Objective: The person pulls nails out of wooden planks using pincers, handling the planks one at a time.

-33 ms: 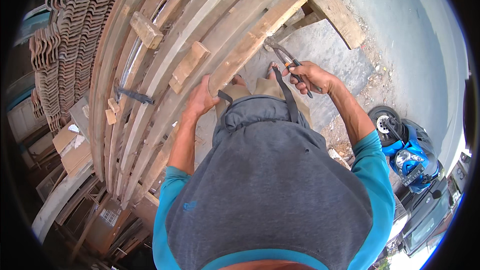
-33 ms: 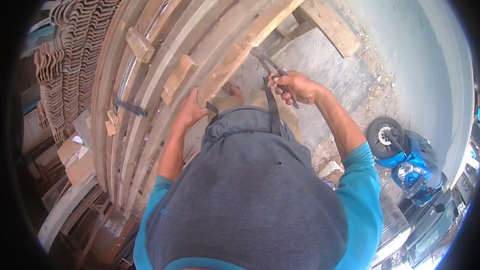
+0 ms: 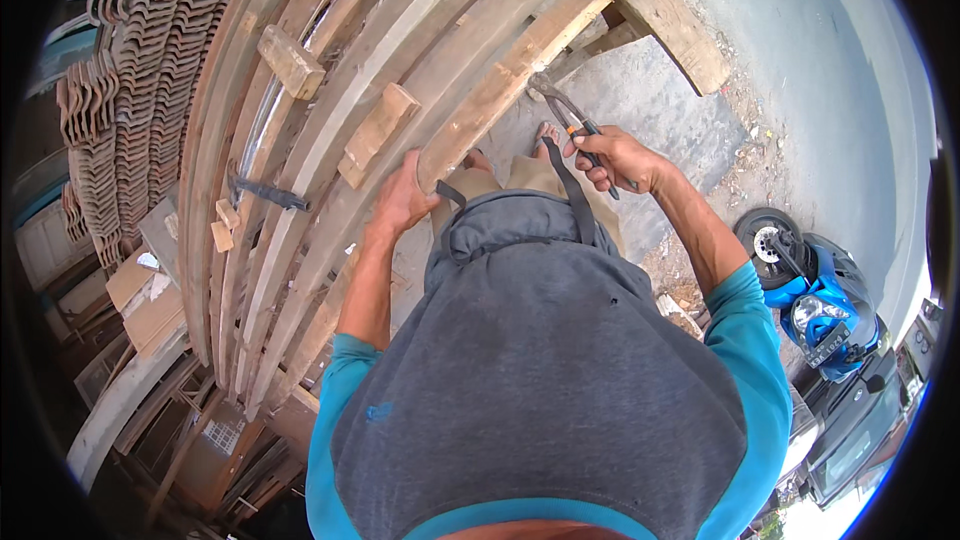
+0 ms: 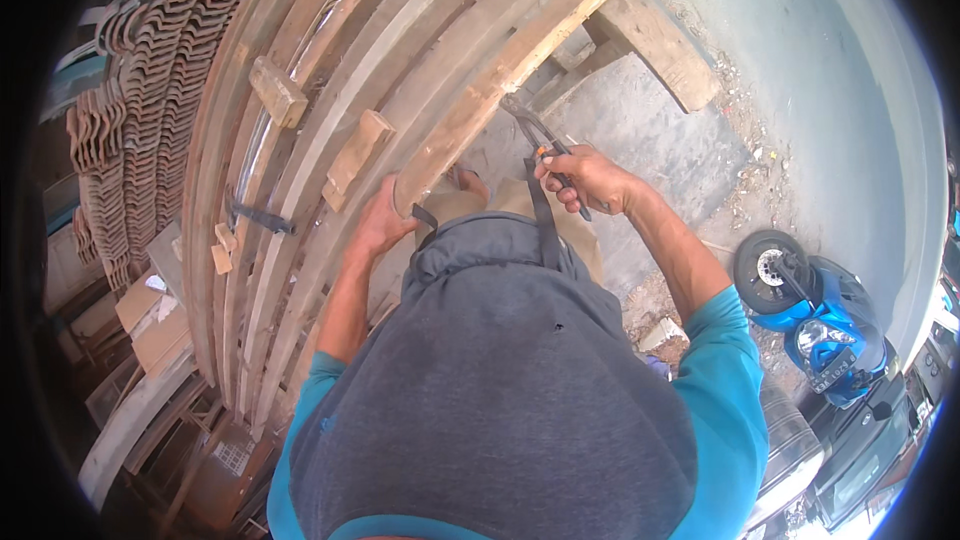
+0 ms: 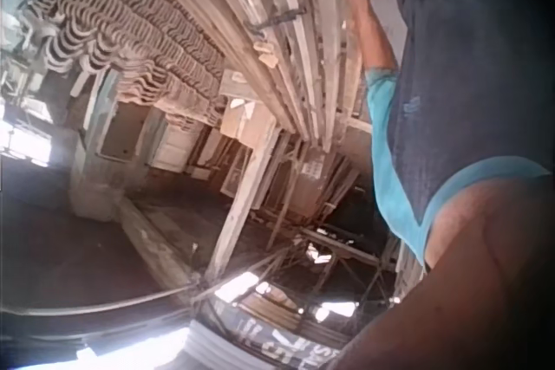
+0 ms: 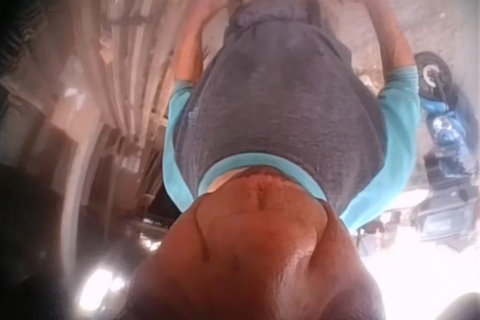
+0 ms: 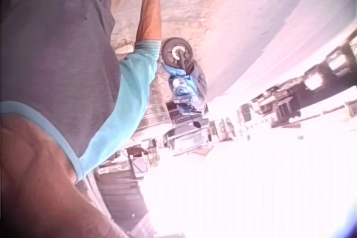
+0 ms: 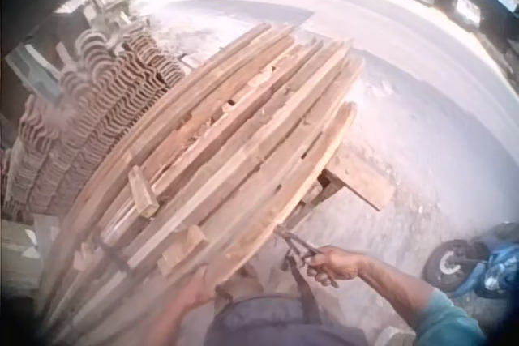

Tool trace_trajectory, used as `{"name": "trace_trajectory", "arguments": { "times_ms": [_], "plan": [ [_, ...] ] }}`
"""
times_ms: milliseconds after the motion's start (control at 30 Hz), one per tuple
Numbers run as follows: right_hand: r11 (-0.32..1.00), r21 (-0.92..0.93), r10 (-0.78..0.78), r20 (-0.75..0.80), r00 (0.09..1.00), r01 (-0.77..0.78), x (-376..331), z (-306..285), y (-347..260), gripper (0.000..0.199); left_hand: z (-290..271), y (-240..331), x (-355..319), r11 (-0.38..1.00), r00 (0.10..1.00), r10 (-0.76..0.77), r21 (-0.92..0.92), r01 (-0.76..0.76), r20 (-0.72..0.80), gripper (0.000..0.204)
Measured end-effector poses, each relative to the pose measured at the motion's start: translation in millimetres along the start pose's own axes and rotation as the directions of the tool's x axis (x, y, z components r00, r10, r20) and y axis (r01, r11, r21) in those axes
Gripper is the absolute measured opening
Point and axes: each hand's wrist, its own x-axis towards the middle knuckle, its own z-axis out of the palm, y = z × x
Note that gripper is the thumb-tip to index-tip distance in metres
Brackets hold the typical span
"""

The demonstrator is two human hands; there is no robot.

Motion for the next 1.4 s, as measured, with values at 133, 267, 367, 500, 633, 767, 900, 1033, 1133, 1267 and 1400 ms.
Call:
{"name": "trace_trajectory", "arguments": {
  "times_ms": [133, 267, 367, 500, 633, 767, 900, 1033, 1133, 1267, 1400],
  "plan": [
    [0.992, 0.039, -0.116, -0.151, 0.982, 0.123, 17.5, 38.3, 29.1, 0.018, -1.3, -4.6, 3.4, 1.0, 1.0, -0.014, -0.009, 0.014, 0.02, 0.084],
    [0.922, 0.046, -0.333, -0.411, 0.849, 0.384, 64.0, 93.7, 74.8, 0.021, -8.9, -9.4, 7.4, 0.998, 0.998, 0.007, -0.064, -0.003, 0.068, 0.084],
    [0.883, 0.197, -0.31, -0.438, 0.844, 0.427, 79.4, 107.7, 83.5, 0.019, -7.7, -11.0, 13.6, 0.993, 0.994, 0.084, -0.089, -0.078, 0.063, 0.082],
    [0.913, -0.078, -0.393, -0.425, 0.815, 0.4, 63.7, 91.3, 90.1, 0.024, -6.9, -12.1, 9.1, 0.994, 0.996, 0.063, -0.093, -0.057, 0.07, 0.08],
    [0.904, -0.303, -0.405, -0.386, 0.829, 0.301, 39.7, 57.4, 71.0, 0.046, -9.0, -6.4, 9.3, 0.996, 0.997, 0.046, -0.081, -0.04, 0.065, 0.079],
    [0.913, -0.267, -0.386, -0.313, 0.868, 0.309, 13.1, 45.6, 35.6, 0.057, -2.8, -10.6, 9.1, 0.998, 0.999, 0.031, -0.053, -0.029, 0.036, 0.079],
    [0.915, -0.28, -0.351, -0.203, 0.914, 0.289, 0.8, 23.8, 6.8, 0.056, 5.1, -13.5, 7.6, 1.0, 1.0, 0.018, -0.02, -0.018, 0.01, 0.079],
    [0.918, -0.337, -0.257, -0.101, 0.961, 0.21, -6.5, -0.3, -20.2, 0.058, 10.5, -16.8, 4.8, 1.0, 1.0, 0.006, 0.001, -0.006, -0.022, 0.08],
    [0.934, -0.317, -0.187, -0.042, 0.981, 0.165, -5.7, -33.4, -31.9, 0.059, 12.9, -12.7, 3.2, 0.999, 0.999, 0.008, 0.051, -0.005, -0.05, 0.079],
    [0.953, -0.288, -0.089, 0.024, 0.996, 0.092, -6.8, -51.2, -48.5, 0.057, 18.1, -16.3, 2.5, 0.994, 0.991, 0.064, 0.09, -0.054, -0.117, 0.077],
    [0.984, -0.174, 0.029, -0.014, 0.999, -0.031, -0.9, -35.6, -35.6, 0.027, 21.3, -20.4, 3.4, 0.99, 0.984, 0.098, 0.117, -0.08, -0.152, 0.076]
  ]
}}
